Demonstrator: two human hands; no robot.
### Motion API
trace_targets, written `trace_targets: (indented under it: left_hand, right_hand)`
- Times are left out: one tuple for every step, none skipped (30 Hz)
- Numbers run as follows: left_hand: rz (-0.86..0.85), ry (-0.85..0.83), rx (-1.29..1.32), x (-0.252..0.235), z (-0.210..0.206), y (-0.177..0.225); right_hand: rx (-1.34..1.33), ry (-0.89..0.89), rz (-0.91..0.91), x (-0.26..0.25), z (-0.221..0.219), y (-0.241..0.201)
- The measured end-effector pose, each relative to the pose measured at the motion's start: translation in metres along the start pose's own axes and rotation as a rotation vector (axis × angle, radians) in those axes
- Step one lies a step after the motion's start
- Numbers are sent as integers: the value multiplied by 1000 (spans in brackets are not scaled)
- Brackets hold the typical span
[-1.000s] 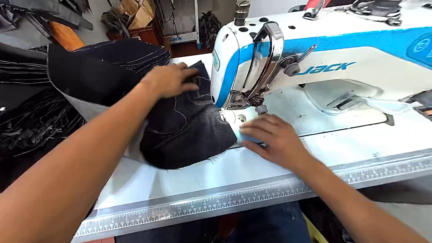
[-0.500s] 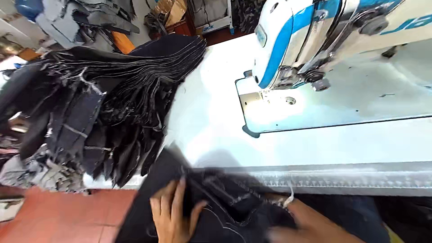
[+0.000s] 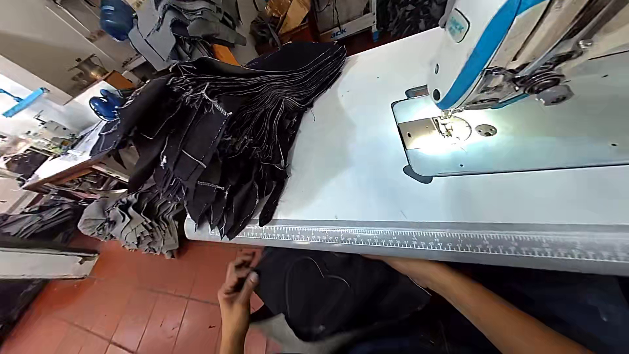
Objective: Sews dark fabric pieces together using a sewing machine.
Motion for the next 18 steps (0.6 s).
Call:
trace_targets:
  left_hand:
    - [-23, 100, 77, -10, 3, -1]
    - [-39, 187, 149, -16, 5, -4]
    - [-62, 249, 206, -19, 9, -5]
    - [-95, 272, 221, -22, 13, 0]
    - [-140, 252, 180, -25, 17, 13]
    - [-191, 192, 74, -27, 21, 34]
    - [-238, 97, -77, -27, 24, 59]
    - [-267, 12, -243, -26, 28, 85]
    - [-294, -34, -379, -23, 33, 110]
    - [-326, -44, -478, -18, 37, 132]
    - [-352, -40, -541, -12, 39, 148]
    - [-355, -42, -591, -8, 38, 154]
    - [-305, -49, -656, -6, 33, 145]
    - [-220, -64, -716, -4, 24, 118]
    - [-129, -85, -745, -4, 11, 77]
    - [-21, -123, -735, -5, -2, 25]
    - [72, -143, -668, -8, -13, -23]
    - [125, -120, -592, -18, -25, -59]
  right_hand:
    - [-26, 58, 9, -2, -3, 0]
    - [-4, 71, 21, -4, -11, -1]
    - [43, 47, 48, -7, -21, -5]
    - [91, 0, 80, -7, -32, -10]
    - [133, -71, 96, -4, -43, -15]
    - [143, -150, 104, 4, -50, -20]
    - [111, -201, 133, 13, -53, -24]
    - [57, -238, 187, 23, -52, -28]
    - [-15, -256, 246, 31, -48, -29]
    - [-83, -260, 288, 38, -42, -27]
    - [-138, -255, 310, 42, -37, -24]
    - [-181, -251, 311, 44, -32, -22]
    - [-219, -256, 279, 45, -28, -18]
    - [-235, -253, 218, 44, -25, -12]
    - [-221, -218, 157, 39, -21, -4]
    - [-181, -165, 110, 33, -17, 5]
    - [-137, -111, 85, 28, -12, 9]
    - [-113, -57, 84, 24, -6, 9]
Point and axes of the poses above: each hand's wrist, its own x-axis away from the middle knuckle, its own z-axis out of the back of the hand, y = z × x, the point moved 8 cm from there along -x, towards the middle knuckle, and after that the axes turned 1 degree about x, right-handed, at the moved point
